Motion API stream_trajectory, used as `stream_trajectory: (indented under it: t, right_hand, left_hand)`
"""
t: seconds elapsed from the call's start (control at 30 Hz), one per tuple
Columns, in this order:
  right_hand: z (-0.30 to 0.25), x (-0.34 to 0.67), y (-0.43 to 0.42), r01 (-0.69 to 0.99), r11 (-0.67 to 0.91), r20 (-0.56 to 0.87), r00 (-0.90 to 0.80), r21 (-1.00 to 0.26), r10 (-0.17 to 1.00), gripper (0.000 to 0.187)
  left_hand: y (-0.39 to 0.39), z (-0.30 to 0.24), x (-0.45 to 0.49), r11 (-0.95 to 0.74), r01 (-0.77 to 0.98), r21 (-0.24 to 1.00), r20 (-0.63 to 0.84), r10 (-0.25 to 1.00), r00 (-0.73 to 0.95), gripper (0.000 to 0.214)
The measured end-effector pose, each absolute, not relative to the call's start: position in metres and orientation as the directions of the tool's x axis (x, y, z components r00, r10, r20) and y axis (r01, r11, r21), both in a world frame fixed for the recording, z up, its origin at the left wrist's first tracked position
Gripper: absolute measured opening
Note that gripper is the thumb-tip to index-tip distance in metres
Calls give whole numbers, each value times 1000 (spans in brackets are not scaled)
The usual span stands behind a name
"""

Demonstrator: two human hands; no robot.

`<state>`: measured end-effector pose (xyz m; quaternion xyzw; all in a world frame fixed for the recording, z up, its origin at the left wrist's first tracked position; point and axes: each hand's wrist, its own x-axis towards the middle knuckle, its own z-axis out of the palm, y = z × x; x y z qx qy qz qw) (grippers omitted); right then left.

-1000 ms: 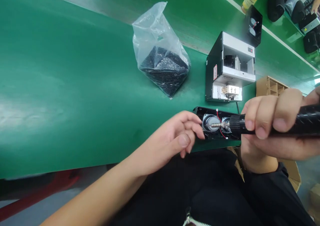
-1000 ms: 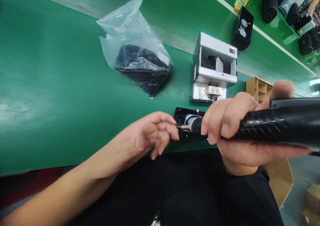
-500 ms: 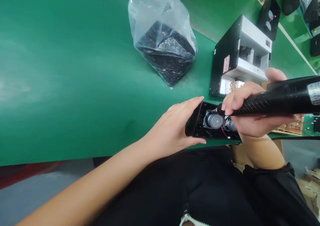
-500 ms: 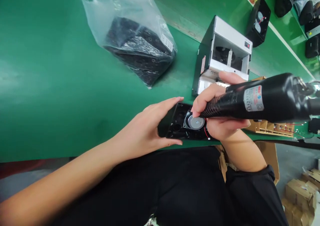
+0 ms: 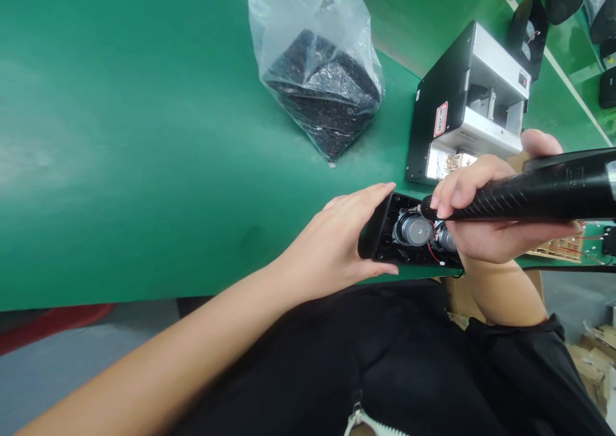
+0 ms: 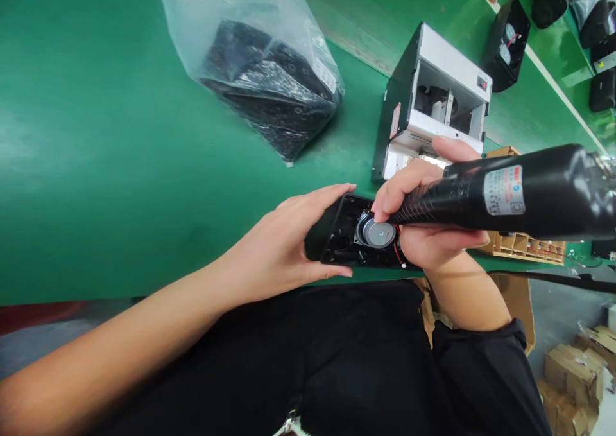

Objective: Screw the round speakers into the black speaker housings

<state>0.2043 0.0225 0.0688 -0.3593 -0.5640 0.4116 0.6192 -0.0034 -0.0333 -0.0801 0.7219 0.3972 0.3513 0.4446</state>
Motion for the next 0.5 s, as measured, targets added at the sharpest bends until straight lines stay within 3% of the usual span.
stream_trajectory:
  t: [0.5]
  right_hand:
    - [49,208,22,-13,463,463,-10,-886,886,68]
  left_hand:
    - [-29,-70,-10,-259,275,926,100,870,483,133]
